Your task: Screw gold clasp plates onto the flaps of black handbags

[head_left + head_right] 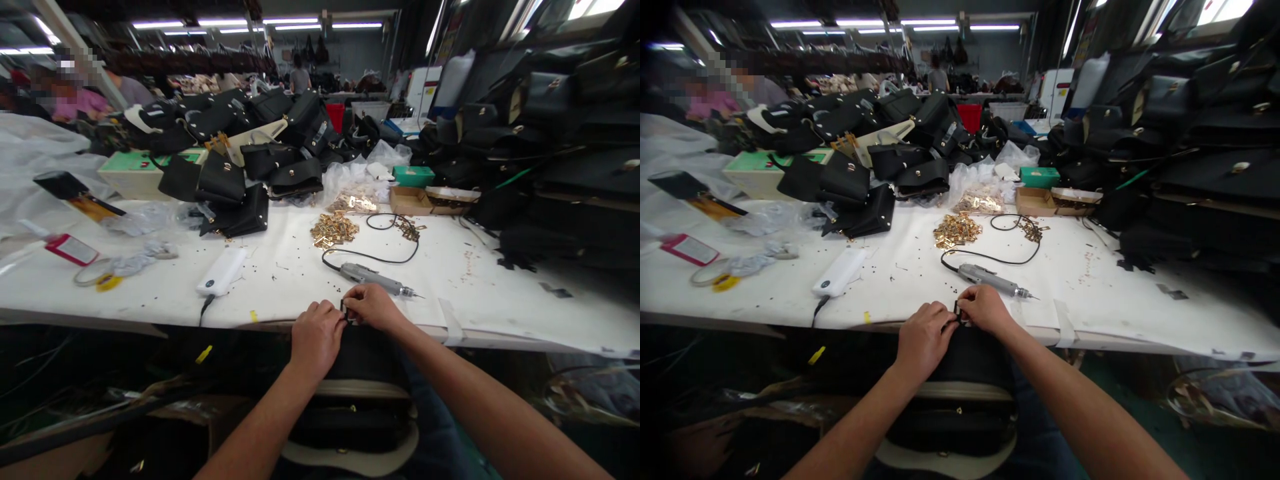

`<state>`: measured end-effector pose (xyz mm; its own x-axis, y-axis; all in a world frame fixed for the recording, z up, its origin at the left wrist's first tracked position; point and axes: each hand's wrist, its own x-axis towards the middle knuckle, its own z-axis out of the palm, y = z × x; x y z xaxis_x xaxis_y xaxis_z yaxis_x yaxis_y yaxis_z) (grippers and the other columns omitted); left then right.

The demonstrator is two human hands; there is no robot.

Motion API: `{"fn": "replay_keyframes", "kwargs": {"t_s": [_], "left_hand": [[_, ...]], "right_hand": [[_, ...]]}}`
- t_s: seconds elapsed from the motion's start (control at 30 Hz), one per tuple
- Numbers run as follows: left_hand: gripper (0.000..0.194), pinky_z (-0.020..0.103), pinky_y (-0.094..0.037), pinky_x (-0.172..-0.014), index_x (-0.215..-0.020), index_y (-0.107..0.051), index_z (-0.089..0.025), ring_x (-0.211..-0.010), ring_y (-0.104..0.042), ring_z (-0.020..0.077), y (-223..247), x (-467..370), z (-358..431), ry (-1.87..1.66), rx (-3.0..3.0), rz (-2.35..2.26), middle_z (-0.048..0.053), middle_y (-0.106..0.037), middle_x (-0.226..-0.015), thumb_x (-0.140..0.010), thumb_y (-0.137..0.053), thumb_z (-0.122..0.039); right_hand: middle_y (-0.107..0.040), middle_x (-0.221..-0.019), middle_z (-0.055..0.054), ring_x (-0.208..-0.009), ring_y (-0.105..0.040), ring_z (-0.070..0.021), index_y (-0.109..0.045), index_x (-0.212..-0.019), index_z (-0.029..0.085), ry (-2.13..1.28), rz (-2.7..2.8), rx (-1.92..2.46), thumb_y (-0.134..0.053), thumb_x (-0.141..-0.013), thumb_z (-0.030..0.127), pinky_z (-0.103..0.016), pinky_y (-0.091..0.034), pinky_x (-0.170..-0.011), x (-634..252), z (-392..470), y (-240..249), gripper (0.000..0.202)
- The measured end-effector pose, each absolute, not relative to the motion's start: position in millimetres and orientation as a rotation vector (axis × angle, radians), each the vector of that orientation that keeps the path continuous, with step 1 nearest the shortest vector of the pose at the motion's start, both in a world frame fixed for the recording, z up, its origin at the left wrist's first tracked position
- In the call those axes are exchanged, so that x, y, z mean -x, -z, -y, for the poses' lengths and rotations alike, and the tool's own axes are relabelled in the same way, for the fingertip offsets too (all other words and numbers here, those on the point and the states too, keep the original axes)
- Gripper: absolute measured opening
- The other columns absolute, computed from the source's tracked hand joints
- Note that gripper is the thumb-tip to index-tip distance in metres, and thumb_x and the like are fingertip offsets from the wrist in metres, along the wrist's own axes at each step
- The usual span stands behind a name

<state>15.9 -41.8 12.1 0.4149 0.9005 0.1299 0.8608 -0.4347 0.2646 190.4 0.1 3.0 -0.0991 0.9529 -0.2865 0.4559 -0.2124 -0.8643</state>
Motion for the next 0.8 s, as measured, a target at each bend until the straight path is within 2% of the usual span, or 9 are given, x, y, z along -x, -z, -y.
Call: {"fn": "replay_keyframes", "kwargs": {"t_s": [0.13, 0.33, 0.57, 0.8], "left_hand": [[0.018, 0.038, -0.048, -0.084, -0.099, -0.072, -0.024, -0.102, -0.059, 0.022, -7.1, -11.6, 40.2, -0.403, -2.596, -1.429, 0.001, -0.07, -0.107, -0.101, -0.054, -0.025], [0.024, 0.043, -0.05, -0.089, -0.12, -0.065, -0.02, -0.112, -0.056, 0.0245, -6.2, -3.7, 40.2, -0.332, -2.697, -1.238, 0.005, -0.068, -0.12, -0.098, -0.056, -0.018], [0.024, 0.044, -0.05, -0.086, -0.118, -0.066, -0.021, -0.107, -0.059, 0.0244, -3.8, -5.5, 41.3, -0.308, -2.717, -1.249, 0.005, -0.07, -0.116, -0.101, -0.049, -0.02], [0.026, 0.042, -0.051, -0.083, -0.122, -0.064, -0.021, -0.106, -0.06, 0.0239, -11.4, -2.9, 36.9, -0.173, -2.782, -1.176, 0.005, -0.07, -0.115, -0.101, -0.05, -0.02]], "right_hand": [[-0.069, -0.059, 0.001, -0.054, -0.06, -0.0119, -0.077, -0.079, 0.017, -1.187, 1.628, 1.723, -0.062, -0.082, 0.018, -0.022, -0.043, -0.055, -190.2, -3.5, -6.7, 0.015], [-0.066, -0.056, 0.002, -0.051, -0.057, -0.0123, -0.078, -0.083, 0.018, -1.154, 1.674, 1.751, -0.062, -0.083, 0.021, -0.024, -0.041, -0.055, -191.9, -4.4, -1.1, 0.016], [-0.077, -0.082, -0.002, -0.077, -0.068, -0.0173, -0.08, -0.081, 0.019, -1.003, 1.803, 1.739, -0.065, -0.08, 0.018, -0.026, -0.045, -0.07, -193.9, -8.1, 1.3, 0.014], [-0.077, -0.078, -0.002, -0.073, -0.067, -0.0166, -0.079, -0.082, 0.018, -1.051, 1.787, 1.781, -0.067, -0.08, 0.018, -0.025, -0.045, -0.067, -194.2, -11.1, 0.0, 0.013]]}}
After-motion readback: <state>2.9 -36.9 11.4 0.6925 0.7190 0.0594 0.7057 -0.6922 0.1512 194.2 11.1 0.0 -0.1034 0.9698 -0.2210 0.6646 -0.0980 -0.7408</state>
